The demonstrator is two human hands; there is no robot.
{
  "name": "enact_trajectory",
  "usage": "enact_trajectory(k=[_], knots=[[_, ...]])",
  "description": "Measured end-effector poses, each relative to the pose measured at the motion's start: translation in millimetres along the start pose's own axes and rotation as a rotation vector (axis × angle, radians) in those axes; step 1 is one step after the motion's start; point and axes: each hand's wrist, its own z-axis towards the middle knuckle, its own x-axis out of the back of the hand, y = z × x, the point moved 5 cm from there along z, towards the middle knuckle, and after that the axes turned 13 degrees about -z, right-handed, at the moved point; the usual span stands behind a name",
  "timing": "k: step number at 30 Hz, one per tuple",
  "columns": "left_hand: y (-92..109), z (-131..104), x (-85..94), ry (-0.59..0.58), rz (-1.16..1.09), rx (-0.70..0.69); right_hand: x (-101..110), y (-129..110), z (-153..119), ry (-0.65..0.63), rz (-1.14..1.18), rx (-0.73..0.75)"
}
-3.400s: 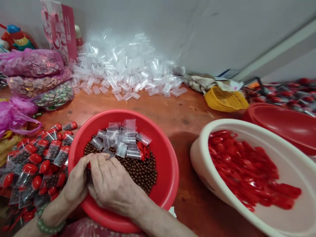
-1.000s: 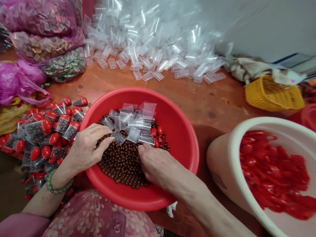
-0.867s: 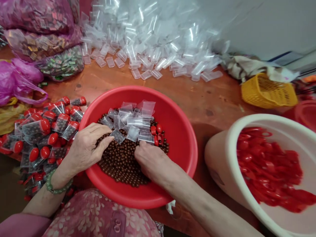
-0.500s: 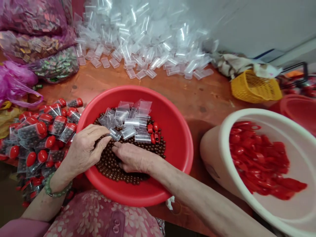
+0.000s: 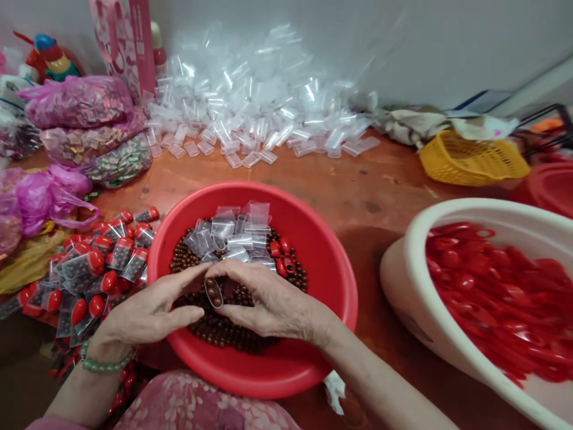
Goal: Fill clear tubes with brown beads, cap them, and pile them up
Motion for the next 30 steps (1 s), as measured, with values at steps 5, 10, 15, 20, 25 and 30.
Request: enact_trajectory(k=[5,10,15,20,25,30], knots=[[-6.2,8.7,-10.7,0.025,-0.146,0.059,12.8,-12.7,-5.2,0.034,0.031,0.028],[-5.6,8.3,-15.0,0.108,-0.033,0.034,17.9,-20.9,-10.7,0.103,0.044,0.086],[10.1,1.8,-6.2,0.221,0.010,-0.224,44.7,5.1,-33.2,0.254,-0.059,-0.155],[11.2,2.9,-5.1,0.201,-0.115,-0.236,70.9,52.5,-66.3,0.333,-0.366,-0.428],[4.9,4.1,-13.8,0.178,-0.202,-0.078,52.5,78.7,-67.5,0.019,-0.672,-0.597],[4.9,7.0,-13.4,0.237,-0.019,-0.037,31.3,80.0,-49.9,-0.110,-0.773,-0.602]])
